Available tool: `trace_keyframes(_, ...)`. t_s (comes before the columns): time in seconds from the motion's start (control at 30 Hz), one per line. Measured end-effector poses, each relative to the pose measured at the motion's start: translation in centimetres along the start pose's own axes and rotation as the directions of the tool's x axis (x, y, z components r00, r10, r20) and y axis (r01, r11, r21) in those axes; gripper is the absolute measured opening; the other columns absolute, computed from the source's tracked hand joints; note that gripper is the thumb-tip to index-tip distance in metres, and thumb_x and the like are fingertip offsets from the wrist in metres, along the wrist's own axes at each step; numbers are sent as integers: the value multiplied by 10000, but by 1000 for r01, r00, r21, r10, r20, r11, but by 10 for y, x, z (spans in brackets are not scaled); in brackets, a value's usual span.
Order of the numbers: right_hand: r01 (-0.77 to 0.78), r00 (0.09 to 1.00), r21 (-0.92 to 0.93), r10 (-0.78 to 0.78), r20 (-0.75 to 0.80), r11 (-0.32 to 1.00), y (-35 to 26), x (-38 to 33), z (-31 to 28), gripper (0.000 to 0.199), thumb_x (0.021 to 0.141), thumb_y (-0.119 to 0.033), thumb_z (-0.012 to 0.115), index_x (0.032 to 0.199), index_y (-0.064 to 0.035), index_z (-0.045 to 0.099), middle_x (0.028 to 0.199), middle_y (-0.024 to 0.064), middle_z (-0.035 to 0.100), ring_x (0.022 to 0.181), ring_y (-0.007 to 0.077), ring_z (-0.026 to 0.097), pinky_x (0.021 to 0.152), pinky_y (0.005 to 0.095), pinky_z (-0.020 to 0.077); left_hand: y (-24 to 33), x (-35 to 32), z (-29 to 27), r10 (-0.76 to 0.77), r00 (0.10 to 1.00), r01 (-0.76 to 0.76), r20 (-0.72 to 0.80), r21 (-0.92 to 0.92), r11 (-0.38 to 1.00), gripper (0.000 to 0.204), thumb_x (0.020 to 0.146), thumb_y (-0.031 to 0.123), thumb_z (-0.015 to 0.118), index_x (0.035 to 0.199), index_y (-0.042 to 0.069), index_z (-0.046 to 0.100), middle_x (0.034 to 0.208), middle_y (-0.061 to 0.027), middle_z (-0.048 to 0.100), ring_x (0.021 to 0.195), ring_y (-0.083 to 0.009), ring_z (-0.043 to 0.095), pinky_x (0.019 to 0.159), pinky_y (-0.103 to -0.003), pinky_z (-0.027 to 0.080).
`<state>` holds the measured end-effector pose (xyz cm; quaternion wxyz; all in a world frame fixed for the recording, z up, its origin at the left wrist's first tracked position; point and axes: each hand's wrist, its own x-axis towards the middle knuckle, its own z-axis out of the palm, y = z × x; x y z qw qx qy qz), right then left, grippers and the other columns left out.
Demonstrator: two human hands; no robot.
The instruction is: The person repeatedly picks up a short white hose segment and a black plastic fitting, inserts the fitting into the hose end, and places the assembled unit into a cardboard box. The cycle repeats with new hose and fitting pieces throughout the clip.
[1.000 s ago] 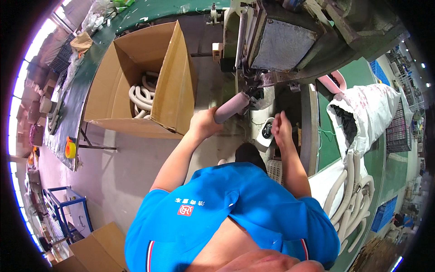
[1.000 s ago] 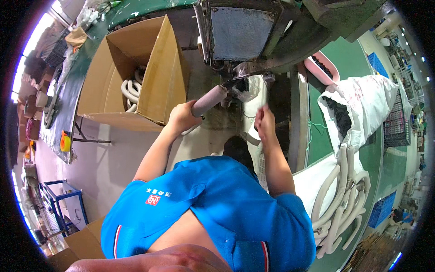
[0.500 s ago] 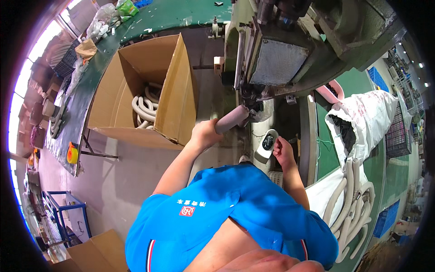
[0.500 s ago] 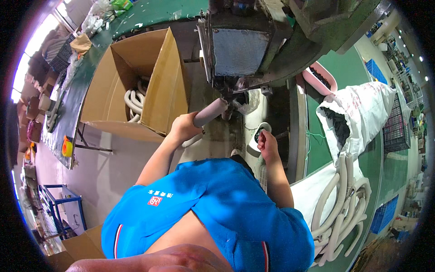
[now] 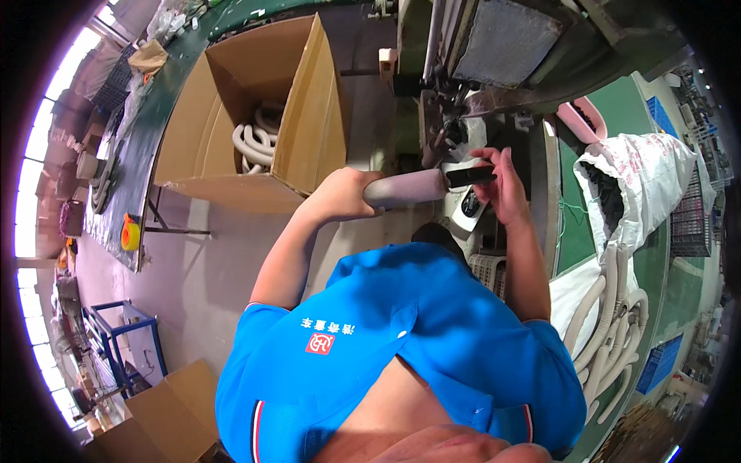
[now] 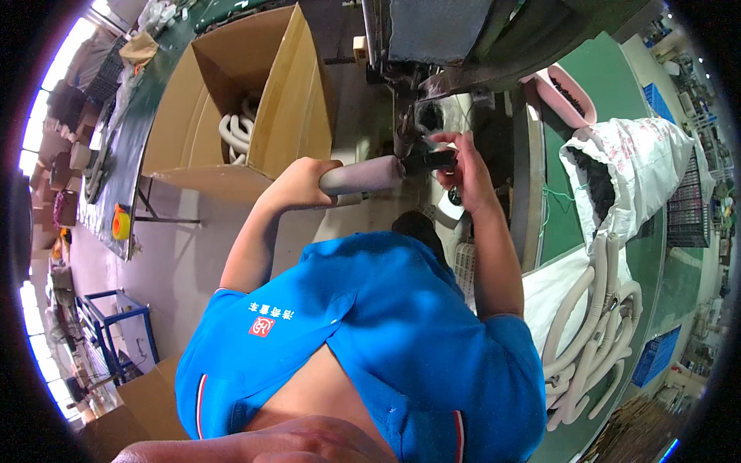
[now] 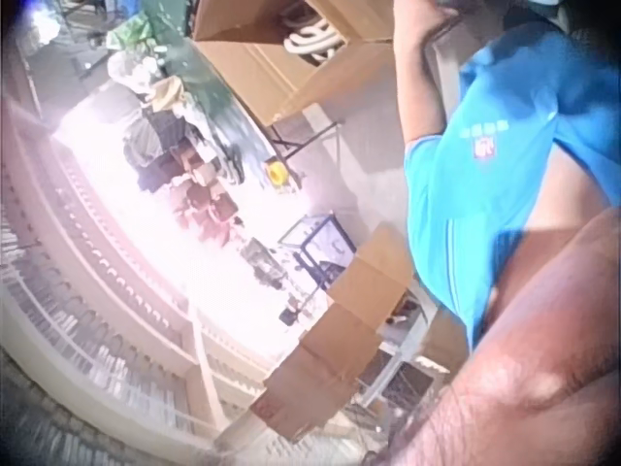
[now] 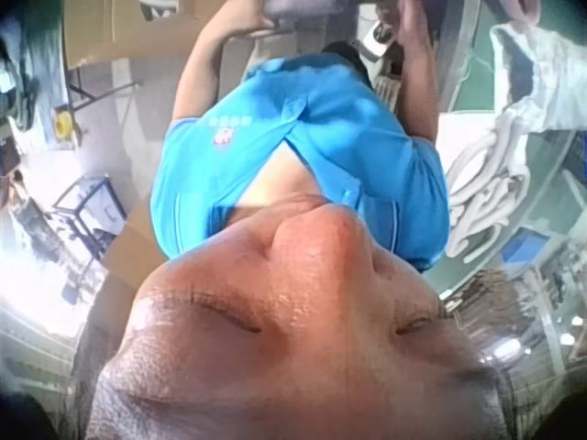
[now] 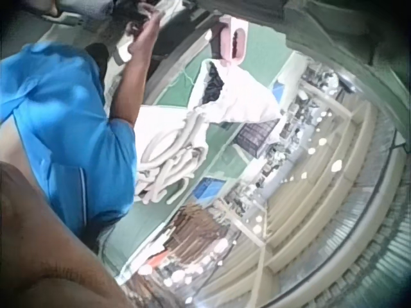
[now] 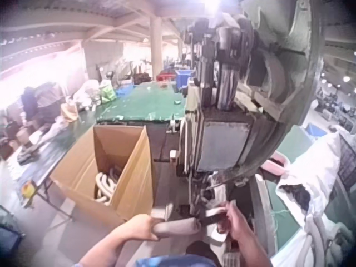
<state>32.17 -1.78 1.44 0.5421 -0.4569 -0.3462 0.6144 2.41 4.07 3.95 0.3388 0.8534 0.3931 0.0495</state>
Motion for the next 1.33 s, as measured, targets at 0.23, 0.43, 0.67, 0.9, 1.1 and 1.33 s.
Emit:
trace_keyframes(0.23, 158, 985, -789, -42, 165, 594, -11, 1, 16, 534, 961, -350, 462, 551, -18, 385, 493, -32, 290, 510, 53, 295, 444, 285, 262, 0, -21, 8, 200, 884, -94, -422, 258, 961, 282, 629, 225, 697, 870, 130, 586, 750, -68, 614, 736, -285, 617, 642, -388, 490)
trace_keyframes(0.43, 185, 982, -679, -164, 96, 710, -5, -11, 37, 543, 972, -362, 423, 562, -7, 442, 482, -4, 391, 459, 62, 363, 423, 286, 303, 13, -16, -16, 265, 871, -75, -413, 421, 904, 262, 566, 171, 679, 796, 137, 556, 667, -41, 567, 649, -267, 596, 542, -376, 456)
trace_keyframes(0.67, 65, 998, -290, -66, 7, 955, 1, -31, 51, 461, 973, -377, 411, 642, -69, 505, 543, -24, 448, 484, 51, 411, 451, 216, 310, 55, -12, -42, 305, 822, -132, -481, 360, 924, 278, 535, 135, 705, 770, 133, 556, 653, -49, 552, 647, -284, 588, 553, -382, 460)
trace_keyframes(0.9, 124, 989, -268, -99, 106, 955, 12, -34, 37, 481, 977, -386, 391, 617, -79, 477, 533, -14, 440, 493, 56, 399, 464, 221, 306, 88, -20, -42, 187, 914, 17, -360, 493, 870, 242, 559, 164, 692, 758, 143, 556, 642, -62, 528, 649, -281, 584, 562, -395, 465)
trace_keyframes(1.1, 130, 964, -325, -42, 264, 937, 13, -31, 34, 510, 979, -402, 338, 681, -34, 528, 573, 24, 485, 535, 103, 454, 510, 271, 365, 72, -38, -40, 285, 872, 7, -399, 592, 806, 248, 552, 172, 686, 773, 162, 574, 640, -35, 480, 614, -247, 556, 553, -378, 446)
trace_keyframes(1.33, 230, 918, -67, -194, 345, 971, 19, 14, 57, 397, 972, -414, 370, 1010, -25, 446, 663, -1, 421, 606, 53, 381, 543, 191, 309, 111, -90, -97, 478, 587, 435, -653, 752, 495, 233, 611, 130, 666, 839, 111, 624, 666, -29, 516, 608, -201, 556, 536, -331, 431)
